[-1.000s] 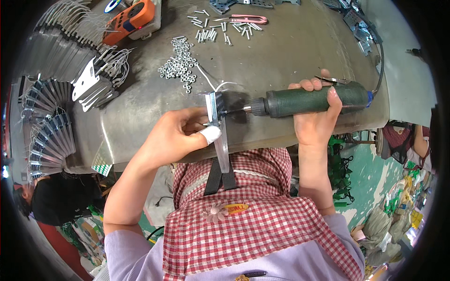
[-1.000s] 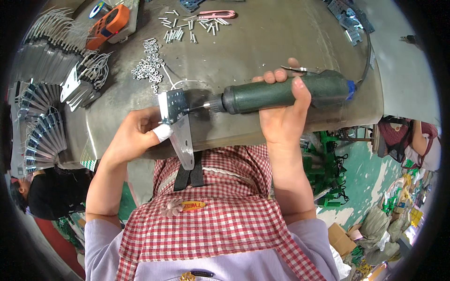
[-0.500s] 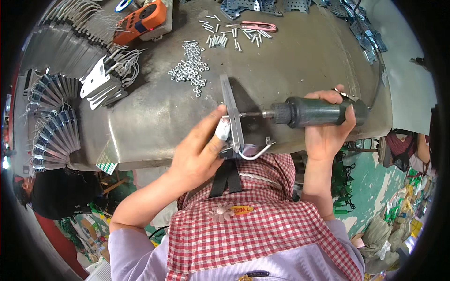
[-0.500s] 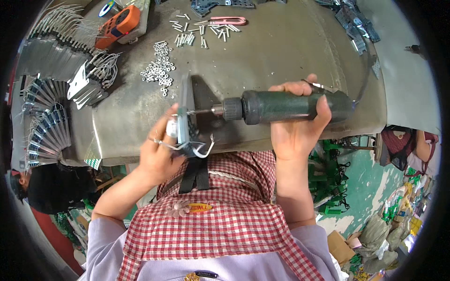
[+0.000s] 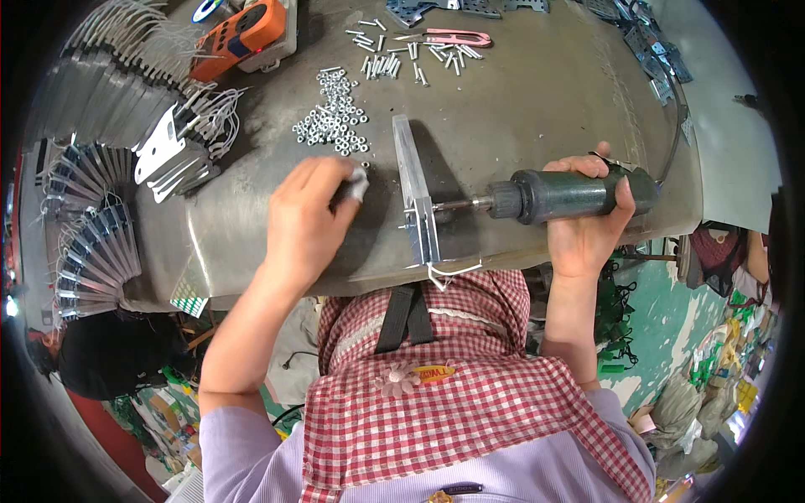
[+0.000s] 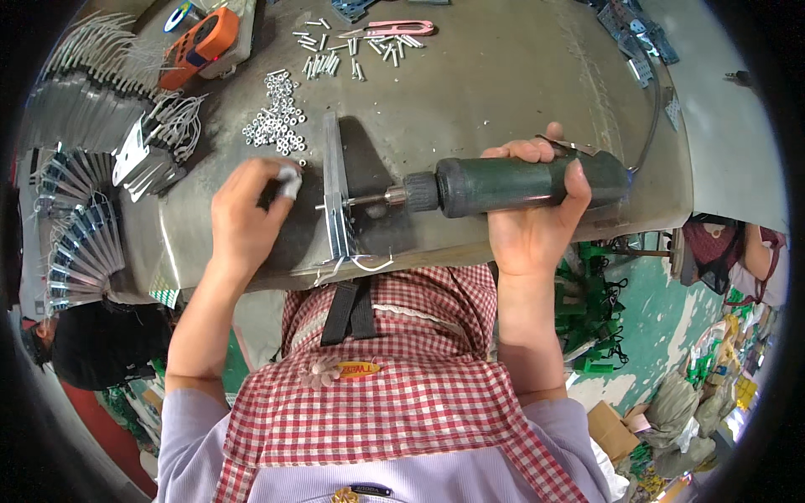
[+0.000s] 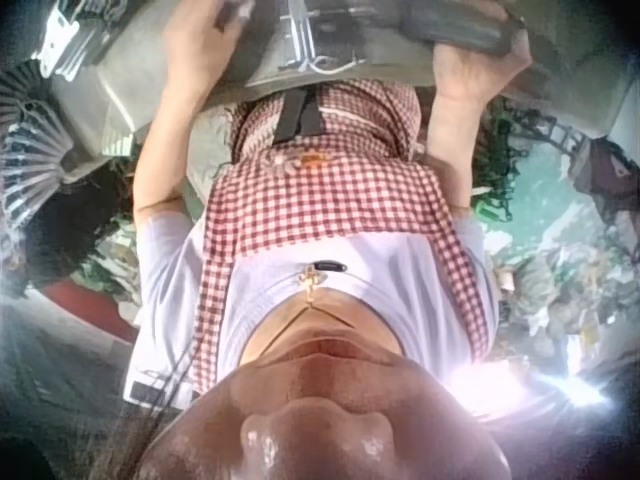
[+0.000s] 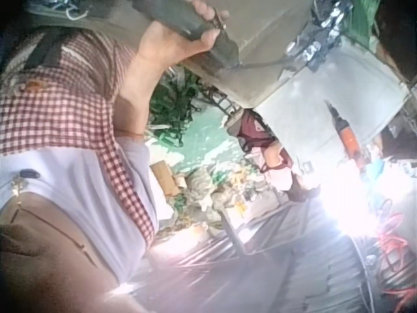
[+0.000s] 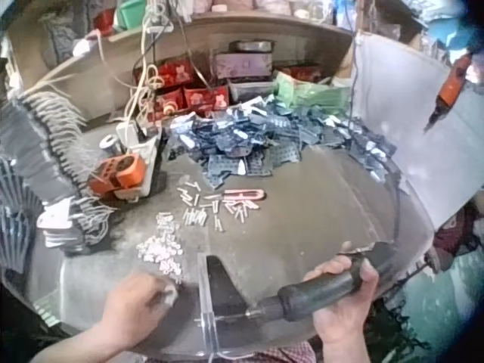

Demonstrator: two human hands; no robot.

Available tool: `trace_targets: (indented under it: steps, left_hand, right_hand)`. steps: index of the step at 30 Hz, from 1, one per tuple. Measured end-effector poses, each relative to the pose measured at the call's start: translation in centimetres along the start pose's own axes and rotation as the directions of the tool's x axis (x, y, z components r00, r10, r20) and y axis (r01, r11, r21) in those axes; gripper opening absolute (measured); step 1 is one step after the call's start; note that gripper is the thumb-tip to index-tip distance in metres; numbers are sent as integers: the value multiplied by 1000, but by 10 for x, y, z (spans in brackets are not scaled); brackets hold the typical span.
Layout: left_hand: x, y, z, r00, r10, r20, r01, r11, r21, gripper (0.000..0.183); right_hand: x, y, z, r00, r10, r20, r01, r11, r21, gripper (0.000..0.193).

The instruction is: Assemble metal and plastic components for an electronic device using screws and a power driver.

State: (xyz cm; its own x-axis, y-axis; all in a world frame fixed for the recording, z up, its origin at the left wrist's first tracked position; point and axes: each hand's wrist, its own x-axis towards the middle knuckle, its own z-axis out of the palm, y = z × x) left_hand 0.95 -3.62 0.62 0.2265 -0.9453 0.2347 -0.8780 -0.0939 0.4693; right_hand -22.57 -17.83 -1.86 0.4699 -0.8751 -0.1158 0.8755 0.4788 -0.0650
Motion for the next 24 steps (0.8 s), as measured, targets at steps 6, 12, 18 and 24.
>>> trace_targets:
  steps: [6,12,18,24]
  left_hand:
    - [-18,29,3,935,-320,152,248,285,-926,17]
    - [-27,38,18,878,-467,105,207,174,-963,19]
    - [-31,41,18,845,-516,138,174,20,-985,19]
    - [-32,48,13,850,-517,106,211,147,-966,20]
  right_hand:
    - [-1,7,3,1000,0,-6,0,1000,-7,39]
    - [-4,12,4,1000,-6,-11,6,1000,9,35]
    - [-4,12,7,999,-20,-37,18,999,-36,35]
    - [-6,12,5,1000,-20,-17,20,999,-30,34]
